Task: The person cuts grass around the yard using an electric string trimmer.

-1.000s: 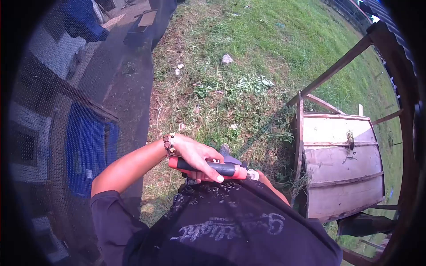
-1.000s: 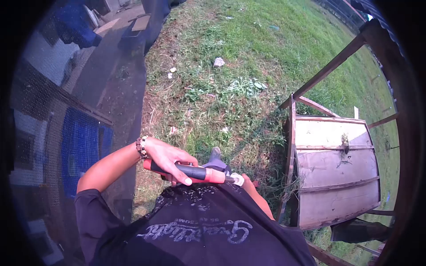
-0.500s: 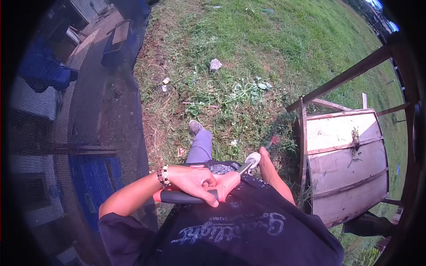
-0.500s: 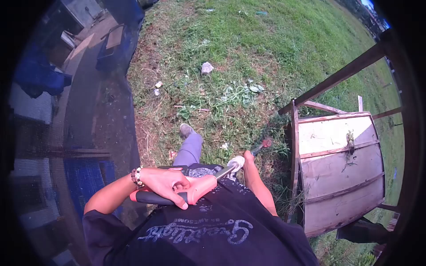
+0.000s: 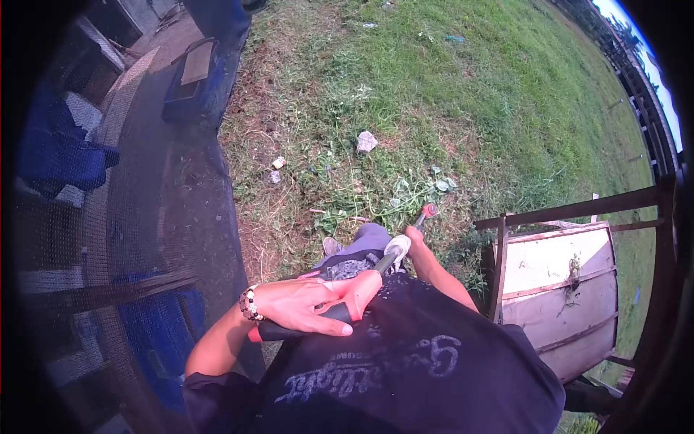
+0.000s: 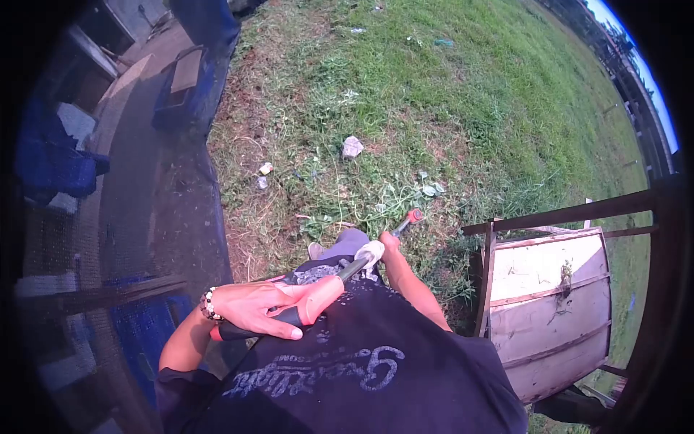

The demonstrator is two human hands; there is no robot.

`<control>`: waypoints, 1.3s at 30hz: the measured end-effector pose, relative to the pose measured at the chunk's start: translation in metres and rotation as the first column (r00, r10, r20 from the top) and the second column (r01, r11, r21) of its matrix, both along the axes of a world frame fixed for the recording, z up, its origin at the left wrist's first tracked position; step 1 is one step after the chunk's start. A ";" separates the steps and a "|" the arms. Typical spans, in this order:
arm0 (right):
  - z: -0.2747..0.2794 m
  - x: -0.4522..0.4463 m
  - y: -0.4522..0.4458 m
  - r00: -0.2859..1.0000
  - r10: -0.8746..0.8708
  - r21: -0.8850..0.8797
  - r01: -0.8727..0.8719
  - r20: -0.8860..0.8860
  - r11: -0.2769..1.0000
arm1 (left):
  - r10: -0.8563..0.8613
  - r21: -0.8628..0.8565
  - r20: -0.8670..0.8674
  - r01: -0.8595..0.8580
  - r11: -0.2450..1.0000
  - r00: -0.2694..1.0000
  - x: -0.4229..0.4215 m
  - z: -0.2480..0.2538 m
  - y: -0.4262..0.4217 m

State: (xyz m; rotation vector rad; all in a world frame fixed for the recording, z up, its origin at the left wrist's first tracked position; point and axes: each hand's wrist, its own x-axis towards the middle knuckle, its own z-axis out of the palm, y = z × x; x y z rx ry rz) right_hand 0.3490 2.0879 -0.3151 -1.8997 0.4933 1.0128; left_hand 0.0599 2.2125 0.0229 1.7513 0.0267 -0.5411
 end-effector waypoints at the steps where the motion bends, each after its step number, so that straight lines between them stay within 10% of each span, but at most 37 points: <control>1: -0.018 0.007 0.020 1.000 -0.006 -0.054 0.006 0.014 0.999 | 0.002 -0.033 -0.042 -0.004 0.999 0.999 0.004 0.009 0.014; 5: -0.102 0.044 0.078 0.990 0.139 -0.134 -0.137 0.006 0.981 | 0.110 -0.080 -0.006 -0.110 0.991 0.994 0.005 0.006 0.059; 12: -0.135 0.072 0.224 0.973 0.228 -0.091 -0.226 0.021 0.970 | 0.332 -0.141 -0.005 -0.329 0.934 0.943 0.042 -0.003 0.145; 13: -0.060 0.067 0.252 0.975 0.218 -0.139 -0.212 0.028 0.967 | 0.343 -0.144 -0.017 -0.342 0.929 0.939 0.052 -0.007 0.162; 18: -0.060 0.115 0.372 0.943 0.330 -0.172 -0.333 -0.045 0.927 | 0.389 -0.034 -0.026 -0.390 0.920 0.921 0.105 -0.023 0.250; 26: -0.148 0.191 0.518 0.857 0.509 -0.005 -0.511 -0.085 0.860 | 0.522 0.111 0.026 -0.522 0.846 0.852 0.212 -0.023 0.348; 39: -0.102 0.216 0.587 0.959 0.270 0.236 -0.244 -0.084 0.941 | 0.532 0.182 -0.075 -0.513 0.839 0.843 0.274 -0.003 0.413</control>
